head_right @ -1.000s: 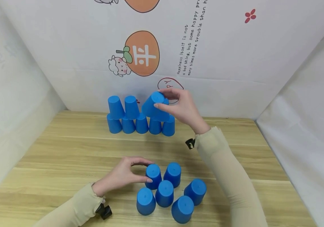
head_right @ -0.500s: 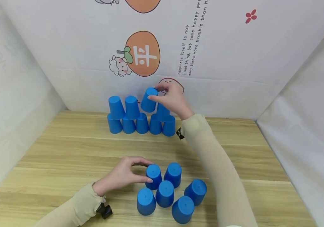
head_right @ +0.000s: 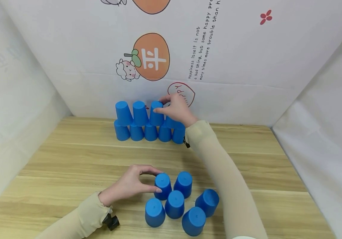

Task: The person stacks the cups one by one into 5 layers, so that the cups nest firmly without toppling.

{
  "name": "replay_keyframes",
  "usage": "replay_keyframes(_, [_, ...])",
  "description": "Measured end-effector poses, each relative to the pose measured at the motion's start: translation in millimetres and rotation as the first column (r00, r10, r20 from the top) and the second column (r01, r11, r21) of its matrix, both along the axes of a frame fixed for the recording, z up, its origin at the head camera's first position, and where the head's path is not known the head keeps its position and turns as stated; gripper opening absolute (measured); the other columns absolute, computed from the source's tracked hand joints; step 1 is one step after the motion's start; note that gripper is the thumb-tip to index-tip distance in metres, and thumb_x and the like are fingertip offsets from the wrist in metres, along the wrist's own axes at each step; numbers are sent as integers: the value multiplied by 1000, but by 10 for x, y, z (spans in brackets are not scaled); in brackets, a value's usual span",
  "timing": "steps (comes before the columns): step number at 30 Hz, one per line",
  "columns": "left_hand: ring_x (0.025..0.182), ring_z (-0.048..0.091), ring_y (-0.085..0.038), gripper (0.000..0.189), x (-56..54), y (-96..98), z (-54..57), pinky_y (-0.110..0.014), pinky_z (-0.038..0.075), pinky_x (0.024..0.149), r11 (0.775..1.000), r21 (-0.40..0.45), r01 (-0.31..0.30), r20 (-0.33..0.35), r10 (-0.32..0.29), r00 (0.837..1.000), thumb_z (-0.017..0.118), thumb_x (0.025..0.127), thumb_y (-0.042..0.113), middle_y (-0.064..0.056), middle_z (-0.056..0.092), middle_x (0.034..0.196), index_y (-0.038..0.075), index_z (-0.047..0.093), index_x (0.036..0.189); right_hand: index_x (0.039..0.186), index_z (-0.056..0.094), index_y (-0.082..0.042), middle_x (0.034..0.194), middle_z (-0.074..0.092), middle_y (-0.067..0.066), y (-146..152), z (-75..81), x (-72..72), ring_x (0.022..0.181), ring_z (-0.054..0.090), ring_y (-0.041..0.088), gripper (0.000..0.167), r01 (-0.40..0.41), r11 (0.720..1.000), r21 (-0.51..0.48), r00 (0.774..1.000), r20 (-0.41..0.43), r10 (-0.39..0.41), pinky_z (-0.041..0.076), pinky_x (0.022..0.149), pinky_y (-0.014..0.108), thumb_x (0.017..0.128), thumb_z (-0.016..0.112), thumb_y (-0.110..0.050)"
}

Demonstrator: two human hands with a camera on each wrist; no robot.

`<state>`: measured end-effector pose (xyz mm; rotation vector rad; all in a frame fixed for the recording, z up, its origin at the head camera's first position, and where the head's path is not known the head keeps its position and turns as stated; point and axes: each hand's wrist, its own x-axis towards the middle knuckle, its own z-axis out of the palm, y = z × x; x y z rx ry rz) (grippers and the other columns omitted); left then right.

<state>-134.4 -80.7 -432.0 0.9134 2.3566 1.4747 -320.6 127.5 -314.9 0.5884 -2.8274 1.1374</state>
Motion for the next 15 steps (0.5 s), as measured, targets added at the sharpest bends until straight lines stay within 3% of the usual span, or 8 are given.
replay_keyframes(10, [111, 63, -3, 46, 3, 9, 11, -44, 48, 102, 1000, 3, 3, 6, -3, 1000, 85, 85, 40, 20, 69, 115, 26, 71, 126, 130, 69, -13, 123, 67, 4, -17, 4, 5, 119, 56, 28, 57, 5, 1000, 10, 1000, 24, -5, 52, 92, 46, 87, 80, -47])
replay_keyframes(15, [111, 63, -3, 46, 9, 3, 14, -44, 48, 102, 1000, 3, 2, -6, -2, 1000, 85, 84, 40, 20, 69, 115, 25, 71, 126, 134, 67, -11, 130, 65, 5, 43, 35, 43, 128, 51, 27, 62, -20, 1000, -7, 1000, 5, 20, 46, 103, 49, 86, 81, -47])
